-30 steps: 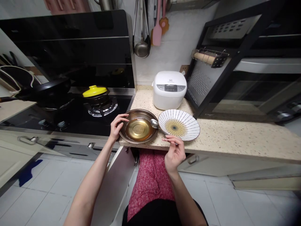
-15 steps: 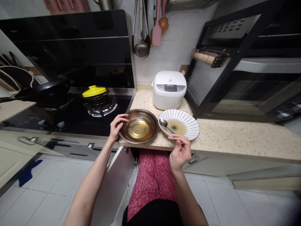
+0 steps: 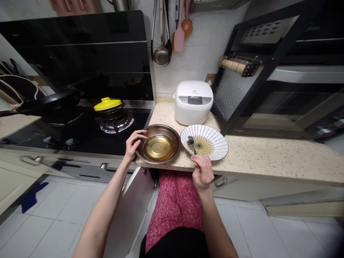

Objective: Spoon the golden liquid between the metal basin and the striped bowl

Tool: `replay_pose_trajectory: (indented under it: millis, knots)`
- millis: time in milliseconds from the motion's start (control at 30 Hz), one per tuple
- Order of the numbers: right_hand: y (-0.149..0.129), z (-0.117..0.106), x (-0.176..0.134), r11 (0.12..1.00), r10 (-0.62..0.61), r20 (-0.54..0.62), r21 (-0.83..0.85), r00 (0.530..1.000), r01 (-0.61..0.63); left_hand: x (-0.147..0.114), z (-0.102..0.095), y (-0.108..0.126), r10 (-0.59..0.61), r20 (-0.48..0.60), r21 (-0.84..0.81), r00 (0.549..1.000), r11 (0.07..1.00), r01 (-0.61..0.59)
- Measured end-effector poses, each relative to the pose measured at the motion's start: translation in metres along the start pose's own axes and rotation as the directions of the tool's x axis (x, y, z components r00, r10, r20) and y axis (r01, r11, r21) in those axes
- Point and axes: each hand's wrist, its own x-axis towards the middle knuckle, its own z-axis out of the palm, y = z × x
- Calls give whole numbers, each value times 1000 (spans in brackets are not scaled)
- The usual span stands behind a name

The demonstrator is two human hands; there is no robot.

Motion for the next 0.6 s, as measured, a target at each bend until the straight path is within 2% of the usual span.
replay_pose_trajectory:
  millis: [267,400,500,600]
  knots:
    - [4,-4,-4,999,-49,90,-12,995,51,0,0,0,-16,-5,23,1000,1000,17]
    - [2,-4,-2,1000,-18,35,-5,999,18,0,0,2,-17,0,22,1000,1000,17]
    - [-5,-3,0,996,84,-74,34,994,-82,0,0,2,-25,-4,35,1000,999,25]
    - [-14,-1,-1,961,257,-161,150,953,-234,1,0,2,-30,-6,44,1000,999,30]
